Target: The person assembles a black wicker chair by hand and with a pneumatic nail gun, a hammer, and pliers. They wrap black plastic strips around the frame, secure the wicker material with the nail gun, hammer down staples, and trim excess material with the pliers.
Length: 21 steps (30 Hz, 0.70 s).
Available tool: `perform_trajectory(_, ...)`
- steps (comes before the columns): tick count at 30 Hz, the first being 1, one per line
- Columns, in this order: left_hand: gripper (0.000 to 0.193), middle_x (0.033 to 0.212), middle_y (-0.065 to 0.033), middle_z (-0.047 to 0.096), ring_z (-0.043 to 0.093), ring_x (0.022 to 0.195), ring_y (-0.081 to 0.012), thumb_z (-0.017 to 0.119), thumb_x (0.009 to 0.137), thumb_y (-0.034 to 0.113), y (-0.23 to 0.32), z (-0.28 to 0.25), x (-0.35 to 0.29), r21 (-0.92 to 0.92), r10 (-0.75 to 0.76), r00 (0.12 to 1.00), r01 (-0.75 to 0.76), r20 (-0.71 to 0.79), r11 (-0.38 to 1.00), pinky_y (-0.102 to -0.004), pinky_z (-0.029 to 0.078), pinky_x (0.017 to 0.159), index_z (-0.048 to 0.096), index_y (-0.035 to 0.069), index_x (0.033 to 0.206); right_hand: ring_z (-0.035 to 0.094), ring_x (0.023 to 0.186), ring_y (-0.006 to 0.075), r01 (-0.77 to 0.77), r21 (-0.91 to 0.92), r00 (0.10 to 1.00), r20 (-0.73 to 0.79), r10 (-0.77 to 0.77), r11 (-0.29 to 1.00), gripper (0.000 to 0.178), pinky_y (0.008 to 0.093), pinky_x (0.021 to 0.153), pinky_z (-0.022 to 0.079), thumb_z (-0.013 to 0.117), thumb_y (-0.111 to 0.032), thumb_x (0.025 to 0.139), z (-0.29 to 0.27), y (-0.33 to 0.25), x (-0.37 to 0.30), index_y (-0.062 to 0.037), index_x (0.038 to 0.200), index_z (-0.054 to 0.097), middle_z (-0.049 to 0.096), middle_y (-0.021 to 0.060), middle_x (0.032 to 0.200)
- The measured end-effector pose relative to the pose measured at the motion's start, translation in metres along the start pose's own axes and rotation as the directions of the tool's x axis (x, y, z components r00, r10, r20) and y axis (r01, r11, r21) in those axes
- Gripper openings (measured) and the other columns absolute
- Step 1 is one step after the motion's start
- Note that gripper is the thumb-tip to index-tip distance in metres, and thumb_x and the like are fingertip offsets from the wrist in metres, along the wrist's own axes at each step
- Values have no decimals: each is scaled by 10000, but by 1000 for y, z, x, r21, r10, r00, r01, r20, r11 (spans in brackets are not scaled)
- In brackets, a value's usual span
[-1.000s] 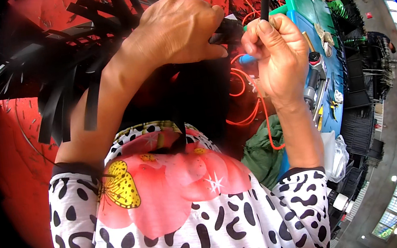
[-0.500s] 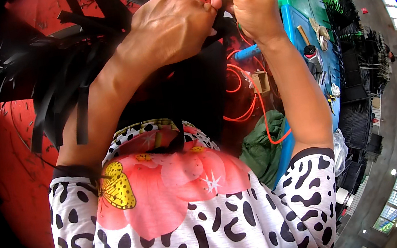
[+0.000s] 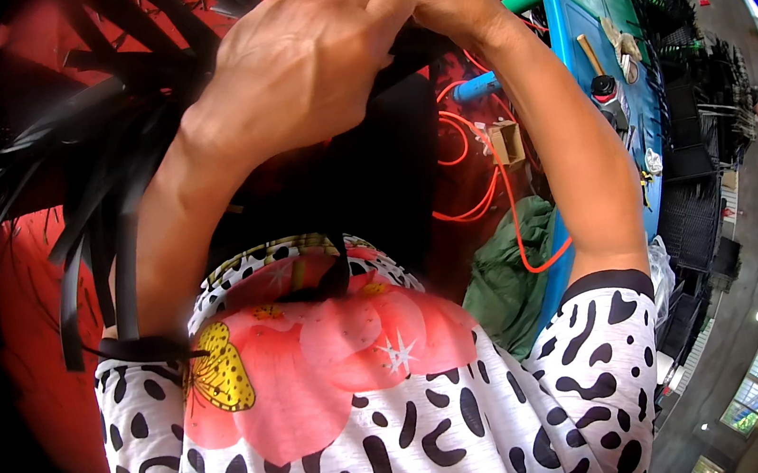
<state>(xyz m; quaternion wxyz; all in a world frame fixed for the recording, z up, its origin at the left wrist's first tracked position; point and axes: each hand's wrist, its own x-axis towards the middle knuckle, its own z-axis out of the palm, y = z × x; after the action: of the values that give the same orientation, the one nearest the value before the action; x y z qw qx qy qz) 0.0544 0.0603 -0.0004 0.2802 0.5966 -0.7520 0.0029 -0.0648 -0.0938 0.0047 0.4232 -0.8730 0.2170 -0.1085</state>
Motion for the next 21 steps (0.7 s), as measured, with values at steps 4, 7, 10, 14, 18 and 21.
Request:
perform_trajectory(4, 323, 800, -131, 601, 603, 742, -333, 583, 791, 60, -2, -2, -1, -28, 100, 995, -101, -5, 995, -423, 475, 633, 583, 65, 1113, 540, 567, 115, -183, 147, 975, 152, 161, 972, 248, 266, 510, 426, 569, -175, 867, 4, 17, 0, -6, 687, 598, 587, 37, 622)
perform_trajectory(7, 301, 799, -120, 600, 604, 727, -323, 575, 800, 56, 1, -5, 1, -52, 113, 993, -115, -25, 992, -410, 473, 616, 617, 78, 1097, 499, 584, 53, -296, 204, 940, 238, 245, 933, 107, 198, 526, 397, 564, -82, 865, -2, 22, 2, -26, 774, 548, 566, 2, 706)
perform_trajectory(10, 294, 793, -106, 600, 603, 711, -312, 584, 800, 58, 2, -8, 2, -53, 82, 997, -82, 4, 995, -397, 468, 598, 629, 83, 1090, 534, 600, 74, -301, 253, 944, 214, 250, 920, 121, 223, 526, 418, 567, -109, 847, -6, 7, -3, -15, 780, 600, 579, 9, 682)
perform_trajectory(14, 297, 779, -95, 595, 601, 699, -304, 603, 788, 43, 5, -10, 0, -50, 85, 996, -85, -1, 995, -394, 460, 585, 628, 77, 1082, 586, 593, 120, -207, 266, 978, 21, 209, 941, 199, 254, 489, 436, 583, -164, 854, -18, -6, -19, 3, 957, 547, 601, 51, 705)
perform_trajectory(18, 320, 779, -102, 594, 600, 700, -307, 613, 771, 23, 3, -7, 0, -58, 85, 996, -84, 13, 995, -390, 462, 587, 626, 74, 1087, 546, 728, 58, -65, 233, 981, 193, 19, 970, 207, 203, 633, 443, 572, -6, 800, -24, 0, -30, -31, 988, 657, 591, -14, 797)
perform_trajectory(21, 335, 777, -111, 592, 598, 697, -313, 615, 764, 8, 2, -5, -1, -91, 106, 994, -110, -38, 990, -384, 467, 595, 625, 72, 1093, 589, 809, 106, 322, -25, 922, 235, -308, 946, 233, 227, 744, 480, 586, 3, 821, -19, 22, -20, -16, 1041, 660, 620, 30, 854)
